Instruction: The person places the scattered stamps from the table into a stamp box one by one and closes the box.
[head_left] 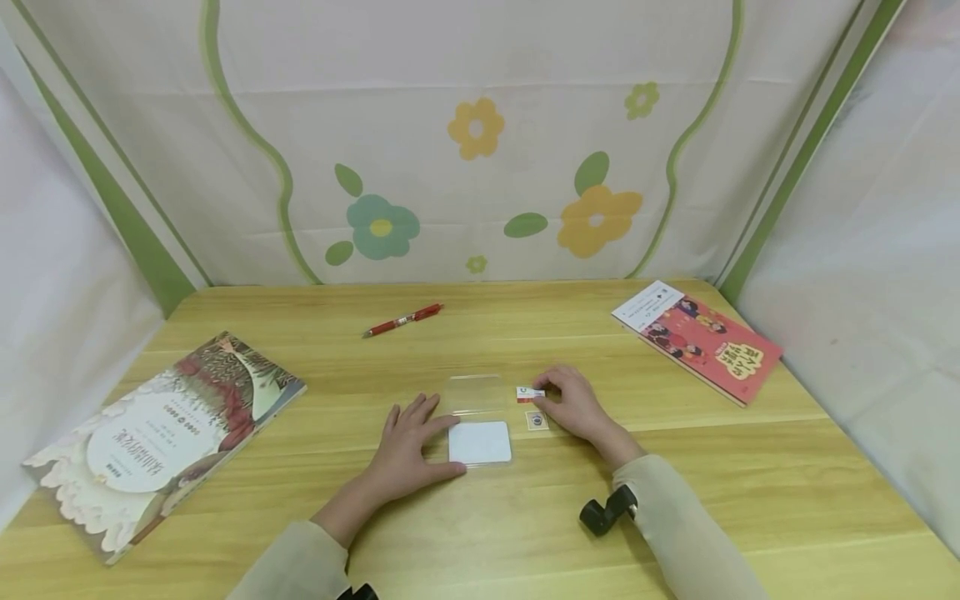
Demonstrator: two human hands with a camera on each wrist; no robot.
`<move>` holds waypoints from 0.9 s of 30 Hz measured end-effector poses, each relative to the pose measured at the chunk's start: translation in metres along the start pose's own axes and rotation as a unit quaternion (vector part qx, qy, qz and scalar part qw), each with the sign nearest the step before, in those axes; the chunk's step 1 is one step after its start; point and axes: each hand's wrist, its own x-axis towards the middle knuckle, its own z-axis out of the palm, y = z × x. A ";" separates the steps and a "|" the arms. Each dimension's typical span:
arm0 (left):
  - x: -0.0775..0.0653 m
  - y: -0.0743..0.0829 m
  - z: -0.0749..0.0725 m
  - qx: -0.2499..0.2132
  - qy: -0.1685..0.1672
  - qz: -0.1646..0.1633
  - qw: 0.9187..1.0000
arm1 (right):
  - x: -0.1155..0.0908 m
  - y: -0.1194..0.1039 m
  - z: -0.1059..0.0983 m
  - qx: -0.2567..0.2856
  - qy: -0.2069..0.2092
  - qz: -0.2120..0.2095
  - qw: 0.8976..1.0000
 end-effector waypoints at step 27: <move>0.000 -0.003 0.002 0.007 0.002 0.003 1.000 | 0.000 -0.004 -0.001 0.020 -0.014 0.014 1.000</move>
